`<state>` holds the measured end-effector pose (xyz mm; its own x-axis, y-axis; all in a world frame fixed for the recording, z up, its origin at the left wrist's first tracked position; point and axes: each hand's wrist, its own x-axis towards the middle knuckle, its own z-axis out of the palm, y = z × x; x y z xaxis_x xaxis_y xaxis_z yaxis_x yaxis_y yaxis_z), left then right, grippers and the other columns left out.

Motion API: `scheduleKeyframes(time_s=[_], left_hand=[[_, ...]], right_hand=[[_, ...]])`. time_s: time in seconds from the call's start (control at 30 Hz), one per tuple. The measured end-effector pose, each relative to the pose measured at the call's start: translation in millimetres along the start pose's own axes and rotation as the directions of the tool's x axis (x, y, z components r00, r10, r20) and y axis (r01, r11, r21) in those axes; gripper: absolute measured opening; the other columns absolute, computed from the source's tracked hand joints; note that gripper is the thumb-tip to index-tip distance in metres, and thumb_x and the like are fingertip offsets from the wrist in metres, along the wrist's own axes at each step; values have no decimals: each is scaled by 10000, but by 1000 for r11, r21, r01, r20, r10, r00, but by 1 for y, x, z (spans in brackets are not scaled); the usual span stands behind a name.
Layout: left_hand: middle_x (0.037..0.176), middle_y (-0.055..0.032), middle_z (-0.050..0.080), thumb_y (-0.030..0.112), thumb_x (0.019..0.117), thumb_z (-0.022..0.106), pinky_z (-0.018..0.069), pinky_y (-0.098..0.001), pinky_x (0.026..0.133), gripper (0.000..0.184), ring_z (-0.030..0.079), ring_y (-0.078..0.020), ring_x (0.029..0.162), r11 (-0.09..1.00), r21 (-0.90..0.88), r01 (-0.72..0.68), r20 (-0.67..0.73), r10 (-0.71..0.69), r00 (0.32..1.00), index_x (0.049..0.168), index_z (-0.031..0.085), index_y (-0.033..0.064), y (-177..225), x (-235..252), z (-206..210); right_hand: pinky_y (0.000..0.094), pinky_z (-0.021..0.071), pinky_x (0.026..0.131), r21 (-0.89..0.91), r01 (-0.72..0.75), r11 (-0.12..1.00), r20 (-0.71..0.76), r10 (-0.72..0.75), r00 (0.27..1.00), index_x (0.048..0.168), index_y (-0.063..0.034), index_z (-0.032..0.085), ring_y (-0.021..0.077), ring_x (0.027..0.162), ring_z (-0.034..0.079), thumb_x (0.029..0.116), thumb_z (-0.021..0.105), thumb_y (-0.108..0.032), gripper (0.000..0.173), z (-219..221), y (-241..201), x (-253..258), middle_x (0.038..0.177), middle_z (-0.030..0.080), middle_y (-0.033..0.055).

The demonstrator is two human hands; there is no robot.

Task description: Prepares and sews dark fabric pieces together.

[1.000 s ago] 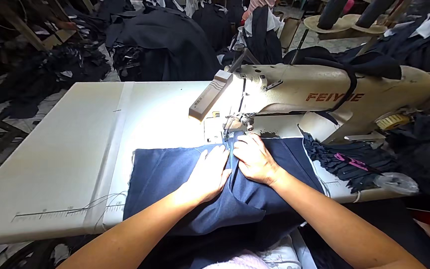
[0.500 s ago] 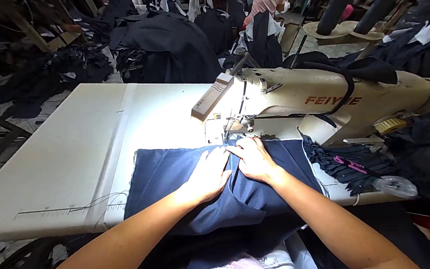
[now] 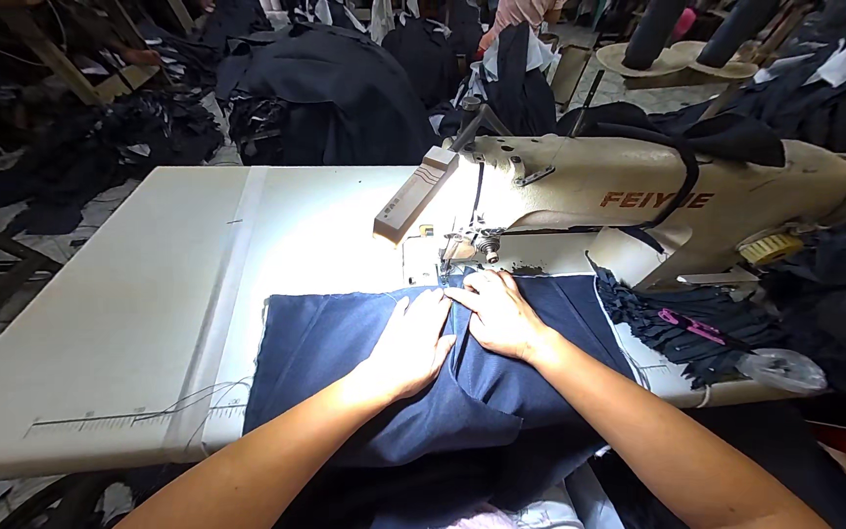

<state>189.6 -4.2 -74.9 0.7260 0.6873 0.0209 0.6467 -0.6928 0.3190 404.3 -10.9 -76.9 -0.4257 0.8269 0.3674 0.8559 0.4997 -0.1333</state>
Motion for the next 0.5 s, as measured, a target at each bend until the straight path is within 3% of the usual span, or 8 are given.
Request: scheduleKeyframes(time_s=[0.07,0.17,0.3,0.5], left_hand=[[1661,-149,324,383,1085,243,138,-583,1249,618,243,-268,1566,1000,-1,-3,1,3,1000,1593,349,46,0,-1,0],[1657,-141,337,353,1073,249,144,-586,1247,607,248,-265,1566,1000,1,-6,-4,6,1000,1582,370,46,0,-1,0],[1671,-128,312,336,1070,272,129,-589,1249,593,221,-255,1574,999,-33,15,34,-14,999,1585,370,58,0,0,-3],[1682,-115,292,335,1073,245,116,-603,1250,594,202,-255,1580,1000,-23,8,59,-6,998,1599,349,79,-1,-2,-3]], right_hand=[[590,403,1047,-18,-4,1000,-159,1,987,1206,-133,743,353,1229,589,884,526,-212,397,2,-3,-4,1191,683,146],[556,454,984,-44,22,999,-267,-33,963,1065,-78,761,345,1142,638,890,550,-225,311,3,-3,-8,1072,715,144],[522,471,949,-2,52,999,-85,-52,995,1250,-148,749,294,1091,647,949,456,-183,421,5,0,-6,1068,714,102],[542,464,946,23,10,1000,19,-11,1000,1312,-164,716,304,1132,629,950,418,-171,469,2,-1,-4,1130,707,99]])
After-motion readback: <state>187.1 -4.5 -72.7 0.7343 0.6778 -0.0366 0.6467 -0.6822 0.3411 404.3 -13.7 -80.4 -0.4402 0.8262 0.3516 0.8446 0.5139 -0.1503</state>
